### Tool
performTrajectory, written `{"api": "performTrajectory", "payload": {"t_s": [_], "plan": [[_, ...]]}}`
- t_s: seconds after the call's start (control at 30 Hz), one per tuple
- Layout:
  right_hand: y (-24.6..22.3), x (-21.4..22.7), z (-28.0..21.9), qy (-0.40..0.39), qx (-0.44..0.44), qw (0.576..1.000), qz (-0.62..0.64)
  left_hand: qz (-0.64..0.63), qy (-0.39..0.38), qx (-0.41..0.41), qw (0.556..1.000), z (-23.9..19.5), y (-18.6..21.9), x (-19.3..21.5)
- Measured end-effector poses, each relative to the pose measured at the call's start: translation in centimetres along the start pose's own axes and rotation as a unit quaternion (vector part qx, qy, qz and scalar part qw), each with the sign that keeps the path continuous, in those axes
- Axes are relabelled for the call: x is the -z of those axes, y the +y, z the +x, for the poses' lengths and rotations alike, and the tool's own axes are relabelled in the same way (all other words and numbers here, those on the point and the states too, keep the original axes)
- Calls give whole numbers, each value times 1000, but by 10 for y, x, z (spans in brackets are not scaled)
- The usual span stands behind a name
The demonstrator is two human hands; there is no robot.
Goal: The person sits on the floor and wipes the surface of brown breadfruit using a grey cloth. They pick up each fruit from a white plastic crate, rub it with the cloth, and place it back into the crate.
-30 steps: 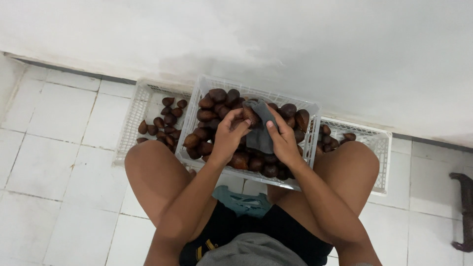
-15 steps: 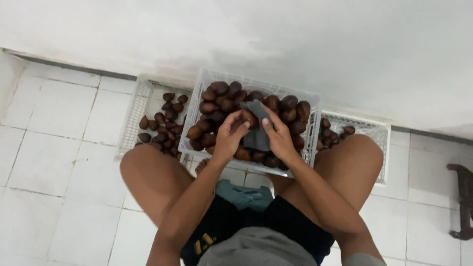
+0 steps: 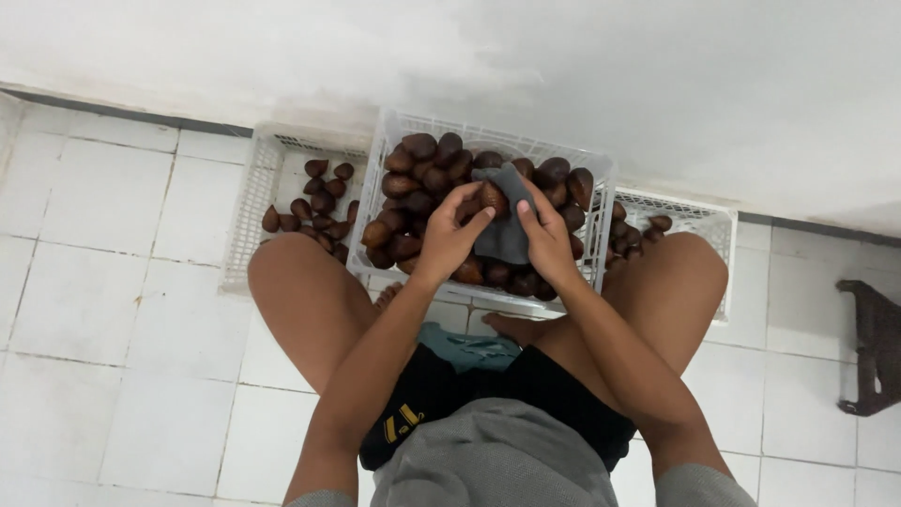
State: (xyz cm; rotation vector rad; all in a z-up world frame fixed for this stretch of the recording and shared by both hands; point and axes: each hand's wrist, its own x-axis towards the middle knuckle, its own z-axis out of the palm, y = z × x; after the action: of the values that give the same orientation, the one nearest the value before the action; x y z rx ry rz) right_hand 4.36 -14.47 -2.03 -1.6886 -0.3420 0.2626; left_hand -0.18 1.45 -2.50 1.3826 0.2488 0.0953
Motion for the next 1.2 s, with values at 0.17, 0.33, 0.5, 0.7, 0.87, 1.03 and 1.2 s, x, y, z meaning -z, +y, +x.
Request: {"api": "performTrajectory", "payload": {"t_s": [0.17,0.33,0.5,0.7,0.87,1.03,1.2], "plan": [[14,3,-2,5,9,1000,10,7,1,1,1000,-3,3,-1],[33,7,-2,4,9,1000,21,21,3,16,1000,-7,3,-2],[19,2,-6,4,12,999,32,14,6,14,1000,-8,1,-2],[25,4,-3,3,6,1000,21,14,-9,5,1000,-7,3,1],[20,4,-2,4,15,1000,6,4,-11,3,1000,-7,5,1],[24,8,-6,0,30,1000,5,22,-10,3,1000,-10,15,-5],[19,6,-16,22,22,999,35,46,-22,14,999,-11,12,-8]]}}
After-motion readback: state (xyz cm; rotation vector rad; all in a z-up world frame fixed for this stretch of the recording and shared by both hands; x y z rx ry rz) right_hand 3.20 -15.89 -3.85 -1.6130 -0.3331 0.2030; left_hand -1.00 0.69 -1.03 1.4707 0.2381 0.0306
